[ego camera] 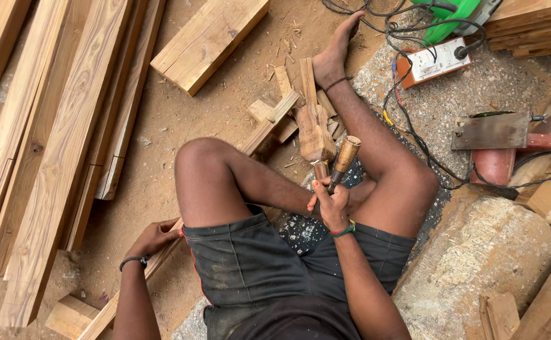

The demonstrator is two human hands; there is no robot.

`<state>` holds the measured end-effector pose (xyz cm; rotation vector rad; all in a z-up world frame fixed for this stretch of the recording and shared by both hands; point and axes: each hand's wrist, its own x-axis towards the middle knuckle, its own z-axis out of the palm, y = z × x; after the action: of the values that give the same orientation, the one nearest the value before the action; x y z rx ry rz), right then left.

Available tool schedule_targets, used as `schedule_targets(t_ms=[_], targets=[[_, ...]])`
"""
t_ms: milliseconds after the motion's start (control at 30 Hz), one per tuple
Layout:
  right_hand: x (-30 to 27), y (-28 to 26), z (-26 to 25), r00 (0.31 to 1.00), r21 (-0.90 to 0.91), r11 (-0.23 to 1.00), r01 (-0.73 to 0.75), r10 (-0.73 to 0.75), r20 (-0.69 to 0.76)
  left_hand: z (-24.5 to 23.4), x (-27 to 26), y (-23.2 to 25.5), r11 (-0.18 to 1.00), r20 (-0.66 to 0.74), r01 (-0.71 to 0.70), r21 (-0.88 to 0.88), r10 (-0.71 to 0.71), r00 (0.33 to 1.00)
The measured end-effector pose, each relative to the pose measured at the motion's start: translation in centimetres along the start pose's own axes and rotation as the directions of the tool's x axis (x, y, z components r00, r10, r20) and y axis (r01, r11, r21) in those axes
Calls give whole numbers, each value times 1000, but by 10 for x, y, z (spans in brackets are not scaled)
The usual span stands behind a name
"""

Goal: The person sits on the floor and uses a wooden mallet and a chisel to carve a small cylindrical piece of wood. They repeatedly strike the chisel to shape the wood, creating shavings that accumulate on the ground.

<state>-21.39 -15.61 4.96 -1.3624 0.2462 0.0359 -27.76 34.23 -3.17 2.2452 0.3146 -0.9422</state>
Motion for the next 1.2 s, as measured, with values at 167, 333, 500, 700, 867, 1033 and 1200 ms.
schedule_targets(t_ms=[167,333,500,700,867,1033,1200], targets=[[4,-2,8,1000,-155,988,-2,3,8,28,-36,36,944,-286,50,325,47,957],[2,-1,5,999,-193,981,3,4,37,35,-24,35,933,-331,179,313,-69,941],[5,0,1,999,-146,988,-53,53,-3,-6,17,3,975,-90,112,191,-97,991],[9,2,-6,980,-96,990,-106,88,-176,-16,54,-20,962,178,254,-104,-233,956],[15,7,-9,990,-124,990,-71,54,-134,0,64,-30,937,279,299,-178,-243,929],[21,-1,7,996,-292,956,-12,-14,-88,-7,42,-19,997,78,62,-36,-59,995],[53,-29,25,991,-496,868,6,-71,-113,-50,22,72,938,-533,-183,-295,-2,846]])
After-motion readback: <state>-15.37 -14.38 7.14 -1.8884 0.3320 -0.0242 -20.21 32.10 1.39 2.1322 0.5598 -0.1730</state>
